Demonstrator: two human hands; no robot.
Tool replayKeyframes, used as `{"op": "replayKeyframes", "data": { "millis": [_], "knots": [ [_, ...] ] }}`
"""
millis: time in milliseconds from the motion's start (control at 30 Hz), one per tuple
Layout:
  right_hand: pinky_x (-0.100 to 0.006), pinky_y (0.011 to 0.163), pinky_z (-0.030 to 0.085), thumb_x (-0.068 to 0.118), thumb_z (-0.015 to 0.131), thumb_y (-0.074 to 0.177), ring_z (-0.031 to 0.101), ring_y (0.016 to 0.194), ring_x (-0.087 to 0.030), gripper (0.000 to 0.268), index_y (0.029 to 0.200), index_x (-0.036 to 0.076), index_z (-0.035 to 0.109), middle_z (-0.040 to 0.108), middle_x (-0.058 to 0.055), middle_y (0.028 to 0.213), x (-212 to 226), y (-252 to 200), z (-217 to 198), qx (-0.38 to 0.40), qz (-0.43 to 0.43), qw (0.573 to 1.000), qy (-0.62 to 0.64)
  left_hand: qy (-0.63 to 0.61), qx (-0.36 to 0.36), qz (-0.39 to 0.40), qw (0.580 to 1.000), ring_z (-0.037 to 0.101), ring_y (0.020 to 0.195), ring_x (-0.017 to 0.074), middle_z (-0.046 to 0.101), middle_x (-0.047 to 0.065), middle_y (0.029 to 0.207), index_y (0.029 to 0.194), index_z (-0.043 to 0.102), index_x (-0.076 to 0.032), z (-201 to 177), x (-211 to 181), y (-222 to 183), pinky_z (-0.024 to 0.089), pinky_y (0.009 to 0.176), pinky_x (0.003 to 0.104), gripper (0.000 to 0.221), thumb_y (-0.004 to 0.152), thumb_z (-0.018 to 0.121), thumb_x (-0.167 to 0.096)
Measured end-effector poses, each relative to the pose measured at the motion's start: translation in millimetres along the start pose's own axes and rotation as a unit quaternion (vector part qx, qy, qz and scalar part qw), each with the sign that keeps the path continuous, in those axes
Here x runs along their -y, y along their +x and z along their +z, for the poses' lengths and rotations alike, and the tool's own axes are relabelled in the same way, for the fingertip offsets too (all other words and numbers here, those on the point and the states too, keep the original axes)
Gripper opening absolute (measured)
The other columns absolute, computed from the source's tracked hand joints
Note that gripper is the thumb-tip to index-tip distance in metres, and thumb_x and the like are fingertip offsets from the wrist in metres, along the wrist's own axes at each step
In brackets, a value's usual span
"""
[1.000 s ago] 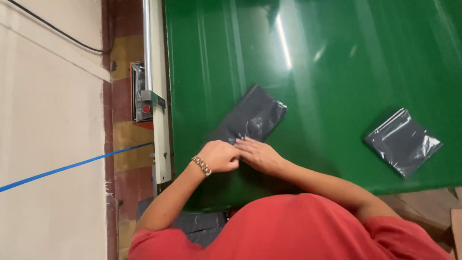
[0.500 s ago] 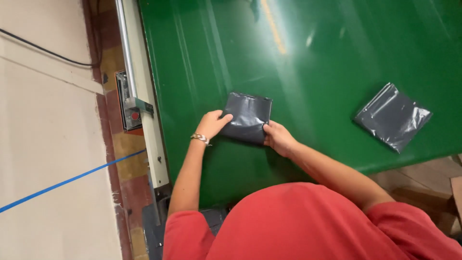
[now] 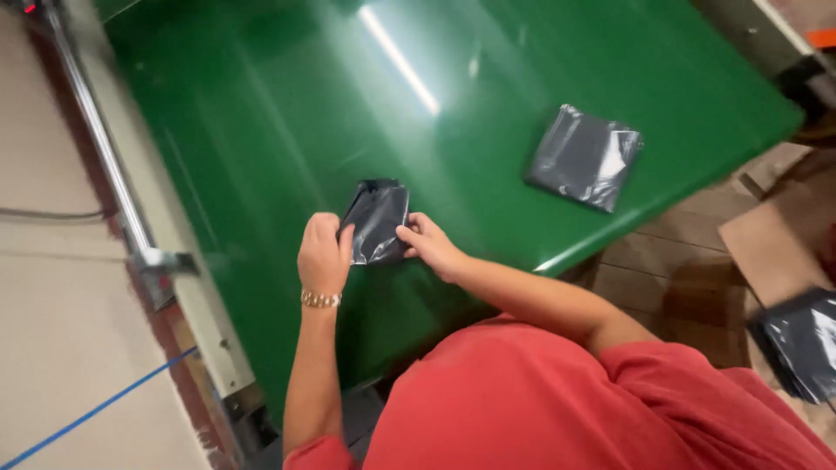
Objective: Folding plastic bags into compact rectangles and placing them into a collection bin at the end of a production line.
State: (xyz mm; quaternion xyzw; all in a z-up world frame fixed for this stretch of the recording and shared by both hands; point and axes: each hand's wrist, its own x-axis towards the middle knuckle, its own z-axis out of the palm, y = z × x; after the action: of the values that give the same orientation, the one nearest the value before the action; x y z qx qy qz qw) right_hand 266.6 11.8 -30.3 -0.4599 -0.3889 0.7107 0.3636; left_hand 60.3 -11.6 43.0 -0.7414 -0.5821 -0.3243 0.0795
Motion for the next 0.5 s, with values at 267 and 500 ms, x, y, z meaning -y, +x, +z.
{"op": "replayKeyframes", "data": {
  "millis": [267,500],
  "knots": [
    [-0.056,0.111,0.037,0.016,0.071,0.093,0.045,0.131,-0.052,0.072,0.143,-0.016,0.030,0.044,-0.041,0.137,85,-64,-140,-0.249,-0.247,0.915,-0.202,-0.168,-0.058,0.040,0.983,0.067,0.073,0.0280,0.066,0.003,0.090,0.092,0.056,-0.013,71,-138,52,0.056,0.064,0.036,0.029,0.093,0.071,-0.038],
    [-0.052,0.101,0.049,0.008,0.072,0.095,0.058,0.120,-0.045,0.071,0.152,0.011,0.030,0.058,-0.026,0.132,121,-90,-256,-0.369,-0.302,0.826,-0.302,-0.140,0.062,-0.057,0.987,0.069,0.061,0.0324,0.063,0.003,0.075,0.092,0.049,-0.021,188,-232,109,0.056,0.058,0.045,0.033,0.097,0.054,-0.053]
  ]
}}
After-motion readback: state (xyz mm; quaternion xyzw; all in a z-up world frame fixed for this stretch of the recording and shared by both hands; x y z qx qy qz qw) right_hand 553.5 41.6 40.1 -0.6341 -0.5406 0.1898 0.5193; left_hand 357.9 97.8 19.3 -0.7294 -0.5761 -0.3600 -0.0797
